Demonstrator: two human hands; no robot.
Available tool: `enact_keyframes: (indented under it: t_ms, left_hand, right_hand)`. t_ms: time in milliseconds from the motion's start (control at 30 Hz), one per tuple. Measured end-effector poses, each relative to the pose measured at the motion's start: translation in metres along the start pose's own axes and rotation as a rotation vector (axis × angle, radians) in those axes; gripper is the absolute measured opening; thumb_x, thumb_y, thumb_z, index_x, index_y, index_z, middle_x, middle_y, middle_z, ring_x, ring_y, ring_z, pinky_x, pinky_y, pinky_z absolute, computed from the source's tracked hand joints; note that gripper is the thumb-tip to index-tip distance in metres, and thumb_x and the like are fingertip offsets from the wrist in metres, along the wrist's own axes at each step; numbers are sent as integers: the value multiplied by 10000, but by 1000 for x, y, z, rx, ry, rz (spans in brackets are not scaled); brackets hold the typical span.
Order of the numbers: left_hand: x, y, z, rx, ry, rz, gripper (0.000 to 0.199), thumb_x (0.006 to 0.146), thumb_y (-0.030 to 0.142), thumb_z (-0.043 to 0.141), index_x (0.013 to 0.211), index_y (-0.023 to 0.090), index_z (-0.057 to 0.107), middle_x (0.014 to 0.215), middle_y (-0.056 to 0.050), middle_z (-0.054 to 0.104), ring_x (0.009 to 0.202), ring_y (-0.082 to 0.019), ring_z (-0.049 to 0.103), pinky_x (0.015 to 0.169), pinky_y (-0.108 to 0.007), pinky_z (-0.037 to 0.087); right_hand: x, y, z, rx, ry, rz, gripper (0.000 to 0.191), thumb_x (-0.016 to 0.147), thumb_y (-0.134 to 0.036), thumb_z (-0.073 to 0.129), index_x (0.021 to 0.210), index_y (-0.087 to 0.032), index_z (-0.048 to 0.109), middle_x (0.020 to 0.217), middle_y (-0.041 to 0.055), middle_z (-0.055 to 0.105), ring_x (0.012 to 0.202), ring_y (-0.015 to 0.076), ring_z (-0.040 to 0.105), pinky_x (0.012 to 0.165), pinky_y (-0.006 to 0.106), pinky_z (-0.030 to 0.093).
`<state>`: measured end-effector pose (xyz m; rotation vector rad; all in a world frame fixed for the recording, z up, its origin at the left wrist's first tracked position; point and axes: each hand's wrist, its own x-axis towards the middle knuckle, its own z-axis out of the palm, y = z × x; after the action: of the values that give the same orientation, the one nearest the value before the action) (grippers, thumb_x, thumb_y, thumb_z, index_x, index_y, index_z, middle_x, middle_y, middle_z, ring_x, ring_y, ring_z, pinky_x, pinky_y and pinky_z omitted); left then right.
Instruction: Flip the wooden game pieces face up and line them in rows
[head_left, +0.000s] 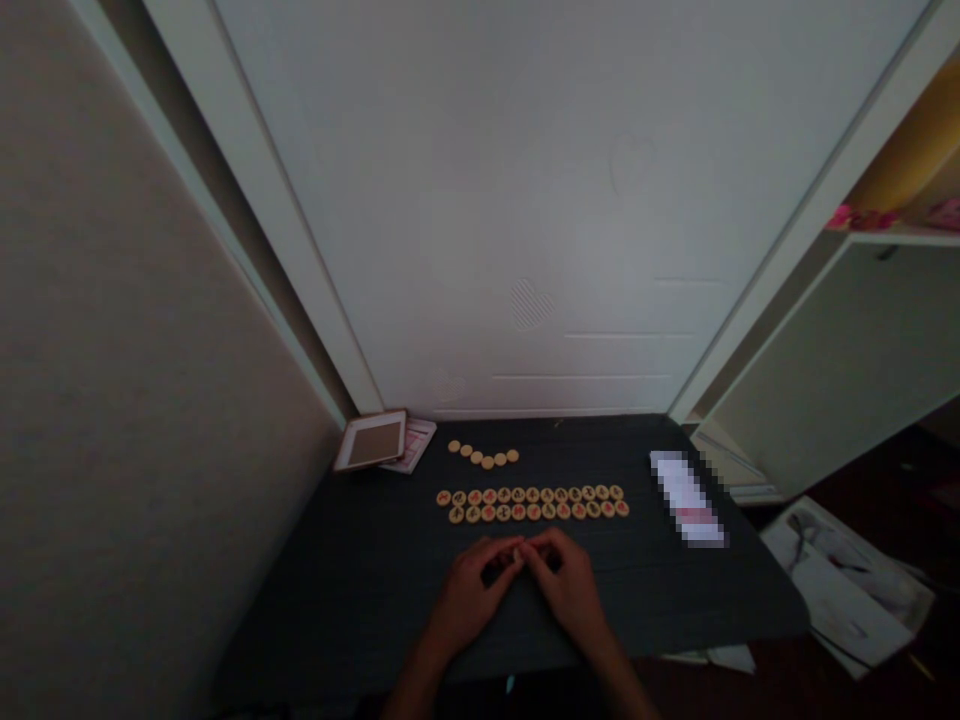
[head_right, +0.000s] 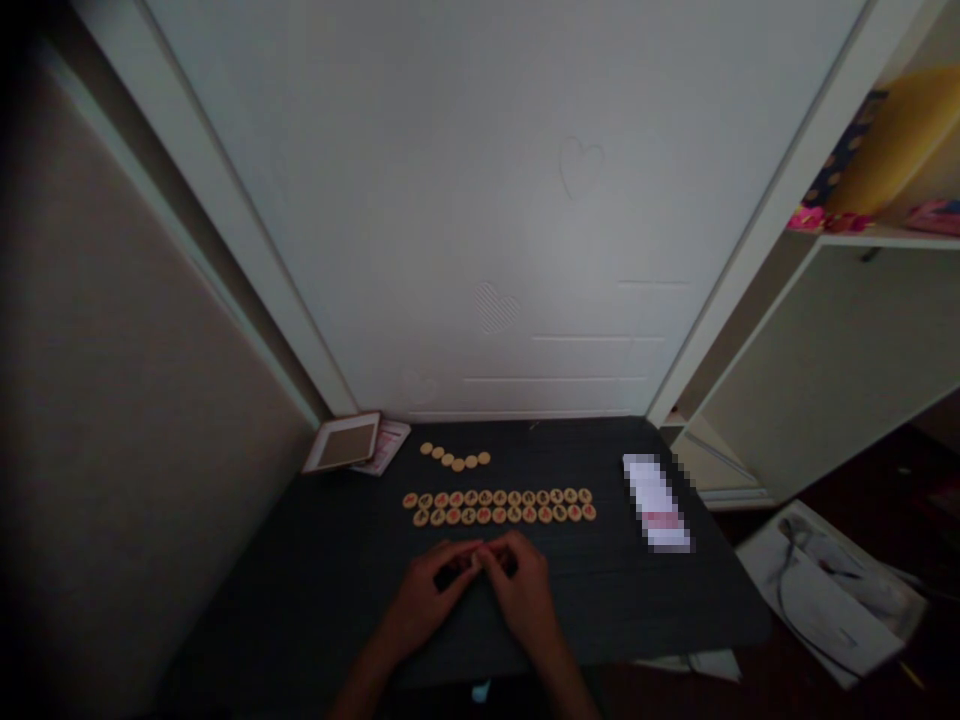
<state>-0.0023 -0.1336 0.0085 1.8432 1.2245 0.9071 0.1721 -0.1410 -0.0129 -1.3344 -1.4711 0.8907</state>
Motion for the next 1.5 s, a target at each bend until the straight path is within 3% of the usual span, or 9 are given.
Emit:
enact_keyframes:
  t_ms: [333, 833, 1133, 1500]
  left_hand:
    - [2, -2, 0, -15, 25, -37, 280, 938, 370, 610, 1183, 276, 706, 1065, -24, 776, 894, -198, 713, 850, -292, 556]
    - [4, -4, -2, -84, 46, -98, 233, 920, 397, 625, 1081, 263, 727, 878, 0, 790, 823, -196, 736, 787, -263, 561]
    - [4, -3, -3, -127, 32, -78, 271, 958, 378, 566, 1160, 265, 707, 1106, -27, 774, 992, -211, 725, 905, -292, 550]
    - [2, -5, -1, -84, 7, -59, 296, 924, 376, 617, 1189, 260, 680, 947, -21, 786, 851, -191, 729, 823, -282, 559]
  right_hand:
    - [1, -6, -3, 48, -60, -46, 194, 941, -388, 616, 973, -217, 702, 871, 25, 723, 782, 182, 674, 735, 273, 507]
    - [-1, -5, -2, 52, -114, -77, 172, 917, -329, 644, 1056, -233, 675, 928, 15, 709, 768, 160, 665, 715, 258, 517]
    - [1, -9, -1, 76, -115, -57, 206, 938, -369, 634, 1093, -239, 675, 924, 25, 744, 811, 177, 696, 749, 269, 531]
    - [0, -10, -2, 90, -75, -36, 214, 940, -411, 622, 1024, -227, 693, 921, 43, 759, 841, 200, 716, 769, 282, 541]
